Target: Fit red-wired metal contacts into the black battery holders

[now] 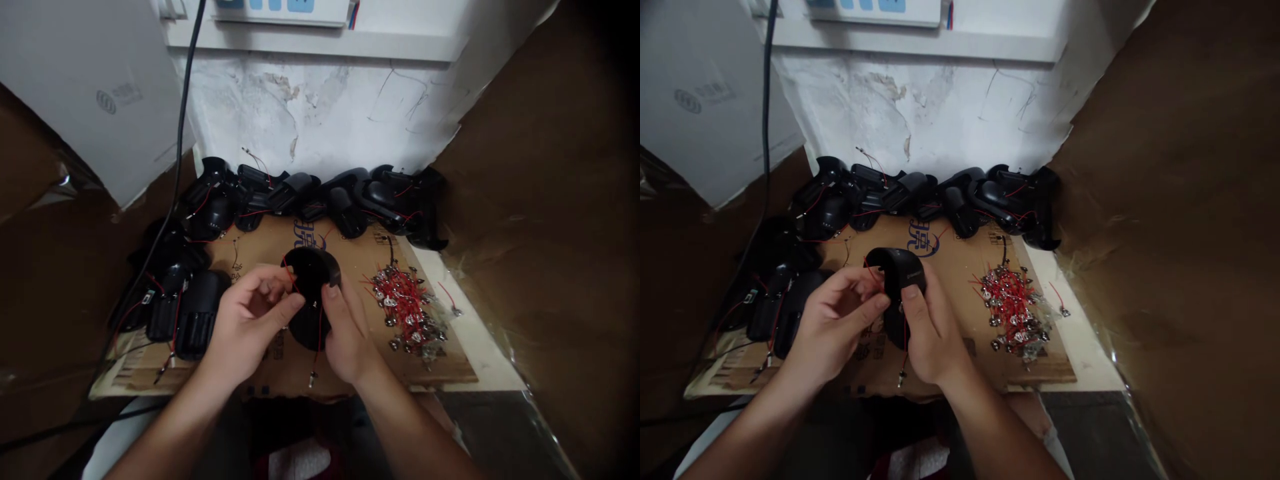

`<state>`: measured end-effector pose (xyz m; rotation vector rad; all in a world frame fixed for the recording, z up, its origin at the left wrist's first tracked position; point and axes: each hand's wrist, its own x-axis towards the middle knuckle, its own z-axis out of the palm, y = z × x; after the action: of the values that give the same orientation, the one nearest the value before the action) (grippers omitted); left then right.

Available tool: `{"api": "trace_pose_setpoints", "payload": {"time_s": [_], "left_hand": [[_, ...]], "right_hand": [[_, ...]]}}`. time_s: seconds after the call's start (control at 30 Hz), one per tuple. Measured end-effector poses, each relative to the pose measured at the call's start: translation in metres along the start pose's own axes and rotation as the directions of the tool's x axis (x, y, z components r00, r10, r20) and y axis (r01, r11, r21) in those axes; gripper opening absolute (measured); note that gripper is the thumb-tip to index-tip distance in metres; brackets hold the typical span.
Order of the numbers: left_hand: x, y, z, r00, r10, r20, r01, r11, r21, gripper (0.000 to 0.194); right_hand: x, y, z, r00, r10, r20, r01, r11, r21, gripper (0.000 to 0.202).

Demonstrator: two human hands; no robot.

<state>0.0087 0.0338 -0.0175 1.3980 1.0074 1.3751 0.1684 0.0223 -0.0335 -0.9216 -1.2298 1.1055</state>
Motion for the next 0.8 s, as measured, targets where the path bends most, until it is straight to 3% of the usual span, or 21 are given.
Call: {"api": "trace_pose_setpoints", "payload": {"time_s": [0.03, 0.1, 0.2, 0.33, 0.57, 0.8], "left_hand": [[0.000, 0.000, 0.002, 0.991, -0.130, 0.023, 0.131, 0.985, -0.112, 0.024], [0.001, 0.001, 0.004, 0.931, -0.357, 0.077, 0.365, 0.893, -0.264, 0.036], [0.003, 0.004, 0.003, 0.842, -0.525, 0.124, 0.533, 0.775, -0.339, 0.046], [0.003, 0.007, 0.000, 0.816, -0.557, 0.151, 0.572, 0.743, -0.347, 0.052], [0.000, 0.008, 0.002, 0.852, -0.505, 0.140, 0.523, 0.803, -0.286, 0.047], [-0.001, 0.006, 0.005, 0.849, -0.514, 0.125, 0.527, 0.803, -0.279, 0.047]], "right_hand": [[0.000, 0.001, 0.000, 1.000, -0.024, 0.006, 0.024, 1.000, -0.019, 0.042], [0.000, 0.003, -0.001, 0.998, -0.055, 0.017, 0.056, 0.997, -0.044, 0.040], [0.001, 0.006, -0.001, 0.997, -0.071, 0.025, 0.073, 0.995, -0.069, 0.039], [0.000, 0.010, 0.002, 0.996, -0.079, 0.032, 0.081, 0.994, -0.076, 0.038], [-0.003, 0.010, 0.005, 0.996, -0.084, 0.023, 0.086, 0.992, -0.090, 0.036], [-0.002, 0.008, 0.008, 0.997, -0.072, 0.017, 0.073, 0.994, -0.076, 0.037]]}}
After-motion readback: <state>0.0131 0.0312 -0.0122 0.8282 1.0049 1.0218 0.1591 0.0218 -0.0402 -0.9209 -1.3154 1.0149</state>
